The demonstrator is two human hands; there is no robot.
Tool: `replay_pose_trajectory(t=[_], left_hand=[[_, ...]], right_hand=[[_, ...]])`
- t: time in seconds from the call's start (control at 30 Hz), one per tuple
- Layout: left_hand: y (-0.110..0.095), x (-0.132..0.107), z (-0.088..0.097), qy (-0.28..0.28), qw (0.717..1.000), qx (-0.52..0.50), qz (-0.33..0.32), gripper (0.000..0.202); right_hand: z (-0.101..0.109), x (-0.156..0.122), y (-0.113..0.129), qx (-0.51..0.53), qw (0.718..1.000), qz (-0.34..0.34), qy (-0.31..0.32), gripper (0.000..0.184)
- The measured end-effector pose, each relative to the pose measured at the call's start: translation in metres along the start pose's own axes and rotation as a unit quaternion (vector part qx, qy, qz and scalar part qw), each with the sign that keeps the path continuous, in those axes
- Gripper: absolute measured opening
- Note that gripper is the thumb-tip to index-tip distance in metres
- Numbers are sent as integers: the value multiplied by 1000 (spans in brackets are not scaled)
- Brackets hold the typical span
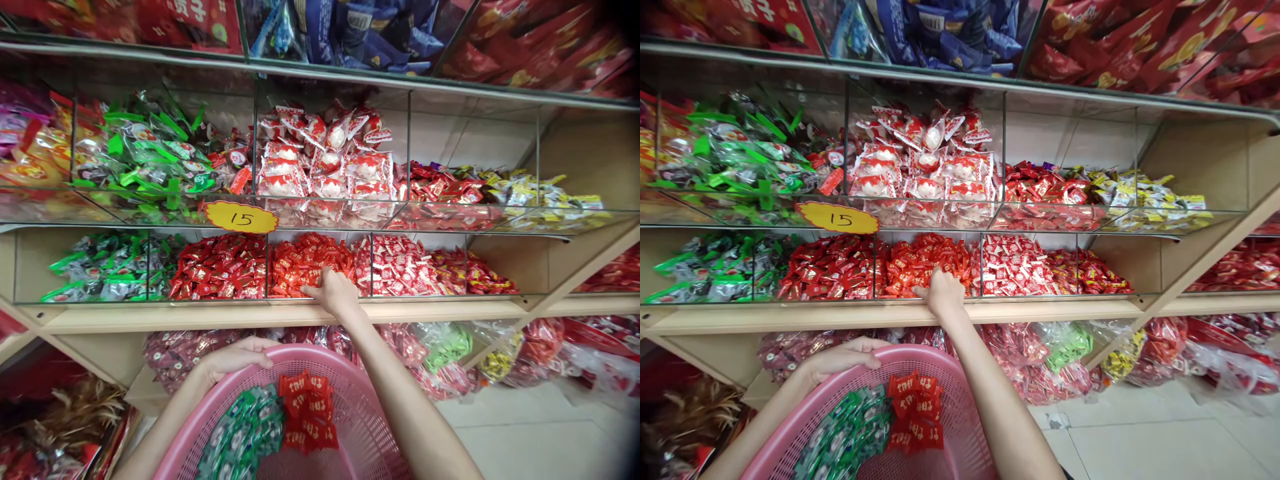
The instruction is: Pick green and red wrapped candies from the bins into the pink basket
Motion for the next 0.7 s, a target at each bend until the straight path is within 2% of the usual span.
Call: replay_pose_trajectory(t=[0.37, 0.5, 0.6, 0.7], left_hand=[[3, -7, 5, -6, 1000, -8, 5, 50], [2, -10, 13, -36, 999, -9, -2, 50], [0, -13, 17, -33, 999, -20, -14, 50], [1, -16, 24, -53, 998, -13, -12, 52]], right_hand=[[8, 8, 20, -53, 994, -13, 99, 27], [11, 9, 12, -35, 996, -8, 82, 26], [14, 9, 3, -33, 998, 6, 59, 26], [12, 9, -2, -35, 997, 2, 69, 25]])
Point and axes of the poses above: each hand's wrist, its own x-axis towards the middle knuckle, its own z-axis out of the back of the hand, y = z × x, the point moved 6 cm from there along x, towards the middle knuckle, and after that the axes turned 12 degrees about x, right-handed, at the moved point
